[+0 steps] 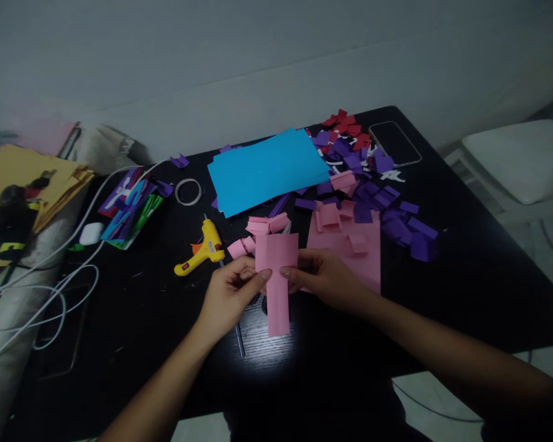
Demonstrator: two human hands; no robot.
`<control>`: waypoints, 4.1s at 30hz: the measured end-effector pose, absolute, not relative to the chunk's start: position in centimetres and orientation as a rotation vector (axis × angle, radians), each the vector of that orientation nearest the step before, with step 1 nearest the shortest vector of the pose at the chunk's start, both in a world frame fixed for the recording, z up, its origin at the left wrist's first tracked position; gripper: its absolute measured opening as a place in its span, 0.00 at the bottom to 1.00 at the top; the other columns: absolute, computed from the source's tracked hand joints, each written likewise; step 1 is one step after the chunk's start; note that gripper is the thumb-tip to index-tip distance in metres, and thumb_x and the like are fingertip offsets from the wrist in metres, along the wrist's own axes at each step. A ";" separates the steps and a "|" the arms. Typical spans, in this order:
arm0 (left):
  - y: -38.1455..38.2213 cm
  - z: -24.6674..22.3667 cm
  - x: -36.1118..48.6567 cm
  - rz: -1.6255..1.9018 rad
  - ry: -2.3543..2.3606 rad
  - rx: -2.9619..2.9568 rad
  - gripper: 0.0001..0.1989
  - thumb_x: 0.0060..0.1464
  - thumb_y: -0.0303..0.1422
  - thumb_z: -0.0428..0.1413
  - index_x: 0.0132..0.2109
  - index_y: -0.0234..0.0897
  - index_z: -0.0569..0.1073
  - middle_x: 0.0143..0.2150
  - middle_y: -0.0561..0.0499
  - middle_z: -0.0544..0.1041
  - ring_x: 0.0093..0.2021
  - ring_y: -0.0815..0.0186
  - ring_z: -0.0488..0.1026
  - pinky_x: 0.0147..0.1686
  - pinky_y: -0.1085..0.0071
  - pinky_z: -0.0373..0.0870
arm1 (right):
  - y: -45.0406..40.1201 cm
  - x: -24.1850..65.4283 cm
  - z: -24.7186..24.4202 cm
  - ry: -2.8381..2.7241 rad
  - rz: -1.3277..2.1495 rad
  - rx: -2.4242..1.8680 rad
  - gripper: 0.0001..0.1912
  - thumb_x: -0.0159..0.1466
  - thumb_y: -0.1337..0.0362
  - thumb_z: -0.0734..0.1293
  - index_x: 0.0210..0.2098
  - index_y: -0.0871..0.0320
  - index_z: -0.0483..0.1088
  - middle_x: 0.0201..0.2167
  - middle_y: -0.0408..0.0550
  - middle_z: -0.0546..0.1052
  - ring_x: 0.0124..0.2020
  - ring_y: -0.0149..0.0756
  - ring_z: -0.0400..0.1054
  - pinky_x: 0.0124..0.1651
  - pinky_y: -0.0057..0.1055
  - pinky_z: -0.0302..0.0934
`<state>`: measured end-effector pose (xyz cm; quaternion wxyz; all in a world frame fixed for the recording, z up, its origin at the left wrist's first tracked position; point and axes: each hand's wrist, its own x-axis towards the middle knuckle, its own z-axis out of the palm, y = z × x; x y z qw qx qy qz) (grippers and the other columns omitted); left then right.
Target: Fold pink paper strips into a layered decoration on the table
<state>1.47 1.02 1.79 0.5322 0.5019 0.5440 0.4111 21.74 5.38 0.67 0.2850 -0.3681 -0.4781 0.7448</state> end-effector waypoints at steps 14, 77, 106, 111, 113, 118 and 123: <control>0.9 0.9 1.7 0.973 1.209 1.103 0.10 0.55 0.34 0.67 0.42 0.36 0.76 0.35 0.50 0.82 0.34 0.64 0.79 0.36 0.69 0.77 | 4.9 21.6 0.4 -1.329 1.963 -0.968 0.15 0.59 0.61 0.77 0.44 0.60 0.79 0.42 0.51 0.84 0.45 0.46 0.80 0.51 0.44 0.73; 1.5 1.0 0.6 0.793 1.109 1.055 0.12 0.60 0.37 0.65 0.42 0.31 0.78 0.29 0.50 0.80 0.27 0.69 0.77 0.30 0.74 0.76 | 5.0 21.5 0.0 -1.415 1.931 -0.980 0.12 0.63 0.57 0.72 0.40 0.60 0.78 0.38 0.50 0.82 0.41 0.43 0.76 0.46 0.39 0.68; 1.5 1.4 0.4 0.790 1.091 1.049 0.12 0.59 0.37 0.64 0.42 0.31 0.77 0.33 0.49 0.79 0.29 0.70 0.76 0.30 0.74 0.75 | 5.1 21.6 0.1 -1.392 1.967 -1.007 0.10 0.61 0.59 0.72 0.36 0.60 0.77 0.36 0.49 0.82 0.40 0.43 0.76 0.45 0.39 0.67; 1.4 1.3 0.5 0.820 1.101 1.077 0.11 0.60 0.37 0.63 0.39 0.32 0.77 0.32 0.49 0.79 0.28 0.69 0.75 0.29 0.73 0.75 | 4.9 21.6 0.2 -1.390 1.965 -1.008 0.10 0.61 0.59 0.73 0.35 0.60 0.78 0.35 0.49 0.82 0.39 0.44 0.76 0.44 0.39 0.68; 1.5 1.5 0.4 0.833 1.113 1.079 0.11 0.60 0.37 0.63 0.38 0.32 0.77 0.32 0.50 0.79 0.28 0.69 0.76 0.29 0.73 0.75 | 4.9 21.6 0.3 -1.407 1.934 -1.050 0.09 0.60 0.60 0.73 0.35 0.61 0.78 0.34 0.49 0.82 0.38 0.43 0.76 0.42 0.38 0.67; 1.6 1.5 0.2 0.835 1.121 1.076 0.10 0.59 0.37 0.64 0.37 0.33 0.76 0.30 0.50 0.79 0.27 0.69 0.75 0.29 0.73 0.75 | 4.9 21.6 0.2 -1.421 1.919 -1.070 0.08 0.60 0.61 0.73 0.34 0.61 0.79 0.35 0.49 0.82 0.38 0.42 0.76 0.41 0.37 0.67; 1.6 1.4 0.3 0.842 1.116 1.065 0.10 0.59 0.36 0.64 0.36 0.32 0.76 0.30 0.51 0.79 0.27 0.70 0.75 0.29 0.74 0.74 | 5.0 21.6 0.2 -1.428 1.911 -1.055 0.08 0.61 0.61 0.73 0.35 0.60 0.79 0.35 0.49 0.82 0.38 0.42 0.75 0.41 0.36 0.66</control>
